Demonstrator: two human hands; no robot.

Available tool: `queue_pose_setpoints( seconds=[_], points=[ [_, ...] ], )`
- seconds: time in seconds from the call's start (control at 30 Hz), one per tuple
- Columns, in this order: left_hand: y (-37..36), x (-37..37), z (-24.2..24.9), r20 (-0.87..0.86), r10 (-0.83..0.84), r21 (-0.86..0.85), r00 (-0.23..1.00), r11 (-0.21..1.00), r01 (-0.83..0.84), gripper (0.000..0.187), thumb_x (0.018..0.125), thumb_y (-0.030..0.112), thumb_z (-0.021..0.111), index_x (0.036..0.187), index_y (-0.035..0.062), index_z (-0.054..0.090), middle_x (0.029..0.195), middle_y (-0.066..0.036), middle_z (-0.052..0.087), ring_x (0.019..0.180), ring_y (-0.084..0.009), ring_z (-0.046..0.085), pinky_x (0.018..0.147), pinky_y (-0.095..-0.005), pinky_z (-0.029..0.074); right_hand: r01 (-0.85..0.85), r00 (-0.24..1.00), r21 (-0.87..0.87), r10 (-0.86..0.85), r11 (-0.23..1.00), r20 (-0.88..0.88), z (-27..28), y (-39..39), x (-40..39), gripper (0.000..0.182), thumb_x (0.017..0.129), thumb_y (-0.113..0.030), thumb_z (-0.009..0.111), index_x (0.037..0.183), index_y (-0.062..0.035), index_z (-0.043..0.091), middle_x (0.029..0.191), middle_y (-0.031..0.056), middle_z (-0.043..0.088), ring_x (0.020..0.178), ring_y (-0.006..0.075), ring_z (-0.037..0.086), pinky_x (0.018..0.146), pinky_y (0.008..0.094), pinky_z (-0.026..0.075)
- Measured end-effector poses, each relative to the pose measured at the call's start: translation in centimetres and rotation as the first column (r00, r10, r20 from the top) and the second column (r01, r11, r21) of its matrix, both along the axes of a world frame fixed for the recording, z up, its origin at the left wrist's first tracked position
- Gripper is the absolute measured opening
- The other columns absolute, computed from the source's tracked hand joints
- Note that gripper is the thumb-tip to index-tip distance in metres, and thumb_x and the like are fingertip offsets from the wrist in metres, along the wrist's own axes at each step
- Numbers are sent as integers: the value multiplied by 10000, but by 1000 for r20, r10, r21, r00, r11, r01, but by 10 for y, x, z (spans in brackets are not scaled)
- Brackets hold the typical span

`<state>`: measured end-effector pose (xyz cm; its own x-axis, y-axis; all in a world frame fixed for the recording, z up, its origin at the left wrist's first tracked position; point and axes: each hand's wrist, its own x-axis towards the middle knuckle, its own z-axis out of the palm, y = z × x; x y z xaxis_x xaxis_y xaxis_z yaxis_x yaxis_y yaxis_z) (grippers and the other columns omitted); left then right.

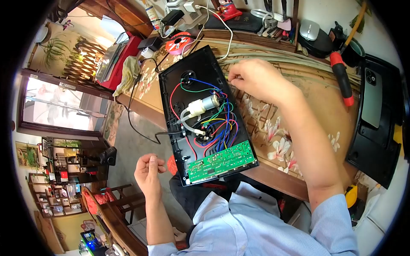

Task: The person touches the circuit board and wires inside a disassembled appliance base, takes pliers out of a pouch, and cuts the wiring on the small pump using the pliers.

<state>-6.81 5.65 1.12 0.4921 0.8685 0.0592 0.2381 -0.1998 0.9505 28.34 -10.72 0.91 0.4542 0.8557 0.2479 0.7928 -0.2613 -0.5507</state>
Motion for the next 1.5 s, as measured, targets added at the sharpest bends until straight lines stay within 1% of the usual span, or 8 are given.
queue_pose_setpoints(
  seconds=[0.23,0.3,0.37,0.4,0.47,0.5,1.17,1.5],
  points=[
    [38,-75,-116,-4,211,15,978,977,-210,160,998,162,610,966,5,614,752,-66,652,583,-87,561,523,-233,430,-126,989,-85,119,988,-87,9,-1,-9,188,821,-199,705,936,-52,727,894,138,720,833,302,688,744,397,537],
    [49,-123,-175,-185,306,2,934,950,-311,166,982,158,627,954,-5,610,737,-44,638,600,-107,569,553,-258,459,-126,988,-126,113,984,-108,8,1,-11,194,813,-199,710,940,-54,730,883,126,722,810,288,689,735,389,535],
    [39,-163,-213,-522,284,226,804,955,-191,176,937,139,648,1000,-18,598,869,-97,665,744,-223,627,702,-350,517,-140,985,-118,126,983,-116,5,4,-12,193,814,-196,710,943,-55,731,880,126,722,808,285,689,735,389,535],
    [29,-178,-228,-519,286,220,806,955,-197,176,937,139,648,1000,-18,598,869,-97,665,744,-223,627,702,-350,517,-146,984,-107,133,983,-122,4,5,-12,193,814,-193,709,947,-56,732,878,125,721,806,282,688,735,389,534],
    [6,-200,-254,-728,348,490,590,867,93,255,885,139,646,1075,-17,582,1059,-165,648,967,-353,609,894,-440,488,-168,982,-77,160,983,-101,0,5,-11,199,823,-175,698,981,-62,741,868,127,717,801,281,686,736,390,534],
    [1,-199,-259,-715,356,507,602,857,96,319,852,156,632,1120,-6,570,1153,-215,600,1079,-419,549,945,-493,445,-197,975,-46,191,979,-110,-2,5,-11,205,834,-169,690,1002,-64,743,879,129,720,813,282,689,744,387,534],
    [4,-193,-273,-733,434,523,523,852,26,255,845,196,614,1034,30,575,1072,-171,605,999,-402,551,866,-493,444,-243,970,-98,240,965,-40,3,6,-12,208,907,-184,642,1060,-70,724,964,124,732,880,311,695,767,395,536],
    [2,-188,-269,-716,432,516,548,856,-1,222,841,183,617,1003,36,579,1052,-165,603,995,-393,551,866,-488,442,-153,975,-128,129,980,-182,26,-1,-20,168,836,-148,708,946,-21,704,718,101,636,656,207,603,633,347,483]
  ],
)
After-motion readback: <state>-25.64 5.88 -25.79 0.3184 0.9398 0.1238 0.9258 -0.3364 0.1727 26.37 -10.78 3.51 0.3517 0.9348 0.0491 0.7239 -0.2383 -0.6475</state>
